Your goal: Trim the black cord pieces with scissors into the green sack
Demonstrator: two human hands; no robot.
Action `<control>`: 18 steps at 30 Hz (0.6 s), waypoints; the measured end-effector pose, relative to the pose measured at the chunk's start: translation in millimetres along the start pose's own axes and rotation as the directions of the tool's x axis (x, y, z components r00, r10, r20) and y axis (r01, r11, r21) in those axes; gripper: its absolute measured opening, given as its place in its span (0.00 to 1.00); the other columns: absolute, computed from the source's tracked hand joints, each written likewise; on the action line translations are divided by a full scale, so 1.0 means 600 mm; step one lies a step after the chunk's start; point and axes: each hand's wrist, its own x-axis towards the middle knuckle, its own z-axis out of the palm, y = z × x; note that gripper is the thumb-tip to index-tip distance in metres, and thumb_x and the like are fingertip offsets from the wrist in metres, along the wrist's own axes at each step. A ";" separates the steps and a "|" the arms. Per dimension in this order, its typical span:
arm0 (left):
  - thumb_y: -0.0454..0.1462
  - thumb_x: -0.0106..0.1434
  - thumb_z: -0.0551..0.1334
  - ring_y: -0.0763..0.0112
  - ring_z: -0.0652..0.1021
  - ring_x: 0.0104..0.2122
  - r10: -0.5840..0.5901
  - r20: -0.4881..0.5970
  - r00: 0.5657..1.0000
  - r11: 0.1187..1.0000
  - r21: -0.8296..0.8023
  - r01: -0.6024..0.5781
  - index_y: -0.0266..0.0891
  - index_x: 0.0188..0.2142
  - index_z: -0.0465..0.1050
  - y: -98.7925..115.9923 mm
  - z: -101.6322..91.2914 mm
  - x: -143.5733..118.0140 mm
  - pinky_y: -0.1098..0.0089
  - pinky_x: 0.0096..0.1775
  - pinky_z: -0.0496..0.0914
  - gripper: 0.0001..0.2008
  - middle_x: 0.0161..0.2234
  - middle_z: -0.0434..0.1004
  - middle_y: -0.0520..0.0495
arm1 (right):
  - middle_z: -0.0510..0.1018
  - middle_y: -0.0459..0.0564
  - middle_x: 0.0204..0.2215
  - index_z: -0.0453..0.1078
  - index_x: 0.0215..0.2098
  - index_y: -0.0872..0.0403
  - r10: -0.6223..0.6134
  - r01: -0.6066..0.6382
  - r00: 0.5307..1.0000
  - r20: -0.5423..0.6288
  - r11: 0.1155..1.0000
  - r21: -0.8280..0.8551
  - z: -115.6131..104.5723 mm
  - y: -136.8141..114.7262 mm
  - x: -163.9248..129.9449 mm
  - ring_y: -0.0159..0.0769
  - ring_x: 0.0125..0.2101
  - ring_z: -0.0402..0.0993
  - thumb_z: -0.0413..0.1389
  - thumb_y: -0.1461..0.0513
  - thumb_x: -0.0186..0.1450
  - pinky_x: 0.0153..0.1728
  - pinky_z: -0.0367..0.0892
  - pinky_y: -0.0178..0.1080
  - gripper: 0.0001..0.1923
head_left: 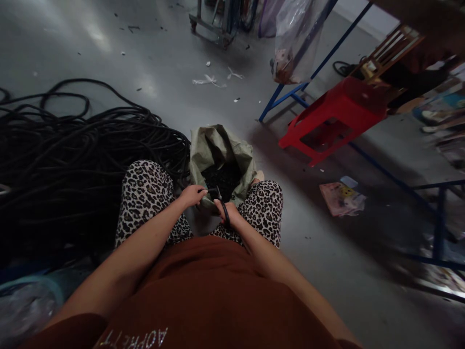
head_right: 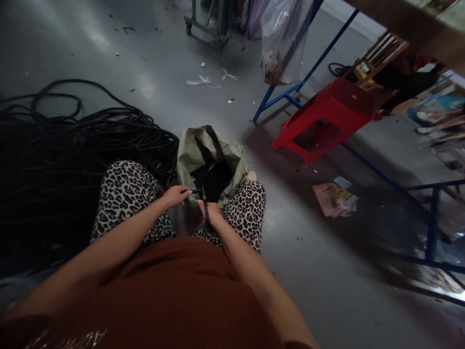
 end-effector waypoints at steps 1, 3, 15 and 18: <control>0.46 0.60 0.52 0.73 0.75 0.19 -0.006 -0.002 1.000 1.000 -0.003 0.006 0.37 0.39 0.74 0.001 -0.001 -0.001 0.74 0.28 0.65 0.19 0.20 0.74 0.53 | 0.68 0.49 0.12 0.70 0.25 0.60 0.001 -0.001 1.000 -0.001 1.000 -0.001 0.000 0.000 0.000 0.32 0.11 0.65 0.45 0.39 0.60 0.12 0.60 0.31 0.33; 0.46 0.60 0.52 0.73 0.75 0.19 -0.018 -0.007 1.000 1.000 -0.006 0.018 0.37 0.41 0.74 0.003 -0.002 -0.001 0.74 0.28 0.65 0.19 0.20 0.74 0.53 | 0.68 0.50 0.13 0.70 0.25 0.60 0.007 -0.007 1.000 -0.001 1.000 -0.006 -0.001 -0.001 0.000 0.33 0.11 0.66 0.46 0.38 0.60 0.12 0.61 0.31 0.33; 0.46 0.61 0.54 0.74 0.75 0.19 -0.094 -0.096 0.991 0.995 -0.027 0.092 0.38 0.45 0.73 0.013 -0.012 -0.005 0.74 0.29 0.65 0.19 0.23 0.76 0.53 | 0.70 0.51 0.15 0.72 0.30 0.61 0.027 -0.034 0.997 0.066 0.993 0.111 0.010 0.011 0.015 0.34 0.14 0.69 0.44 0.37 0.59 0.14 0.65 0.32 0.36; 0.46 0.61 0.53 0.74 0.75 0.19 -0.099 -0.106 0.989 0.995 -0.037 0.095 0.38 0.45 0.73 0.013 -0.012 -0.005 0.74 0.29 0.65 0.20 0.23 0.76 0.53 | 0.70 0.51 0.15 0.72 0.31 0.61 0.010 -0.018 0.997 0.082 0.995 0.098 0.015 0.013 0.017 0.33 0.15 0.69 0.45 0.38 0.60 0.15 0.65 0.32 0.35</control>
